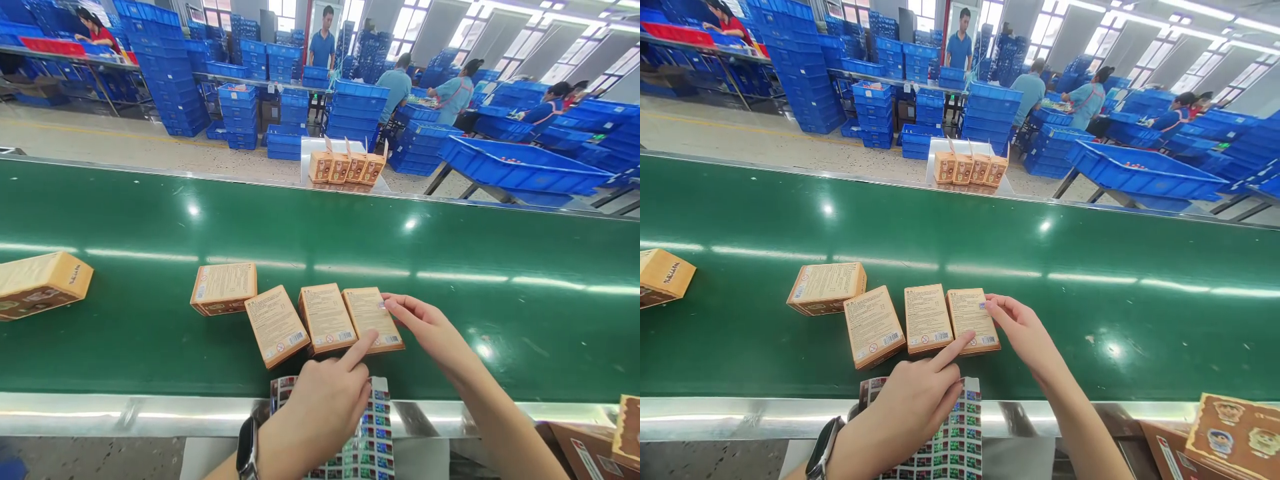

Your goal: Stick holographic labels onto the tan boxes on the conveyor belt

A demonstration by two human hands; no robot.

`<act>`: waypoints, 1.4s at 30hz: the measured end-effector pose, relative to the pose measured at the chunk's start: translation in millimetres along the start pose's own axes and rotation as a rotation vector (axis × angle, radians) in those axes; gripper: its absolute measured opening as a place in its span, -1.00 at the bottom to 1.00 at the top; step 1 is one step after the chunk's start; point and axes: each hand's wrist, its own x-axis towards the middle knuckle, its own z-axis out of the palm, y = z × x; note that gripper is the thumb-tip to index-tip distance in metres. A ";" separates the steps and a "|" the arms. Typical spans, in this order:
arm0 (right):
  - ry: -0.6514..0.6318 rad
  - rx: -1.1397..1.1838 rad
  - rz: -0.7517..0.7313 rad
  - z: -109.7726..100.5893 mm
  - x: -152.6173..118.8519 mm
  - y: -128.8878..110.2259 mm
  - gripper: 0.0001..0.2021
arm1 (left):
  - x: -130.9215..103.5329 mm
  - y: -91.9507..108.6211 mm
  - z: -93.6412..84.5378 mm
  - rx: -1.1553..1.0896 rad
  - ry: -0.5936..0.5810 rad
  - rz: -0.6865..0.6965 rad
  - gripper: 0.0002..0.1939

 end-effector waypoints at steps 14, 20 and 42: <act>0.402 -0.459 -0.303 1.5 -2.0 26.8 -0.58 | 18.7 18.4 9.4 0.100 -0.040 0.009 -0.85; 0.541 -0.714 -0.459 -19.9 7.1 29.4 -0.50 | 24.6 19.9 11.7 0.042 0.014 0.070 -0.83; -0.019 -0.752 -0.801 19.9 -39.5 -3.2 -0.45 | -45.2 -6.1 -18.7 -0.675 0.002 -0.444 -0.68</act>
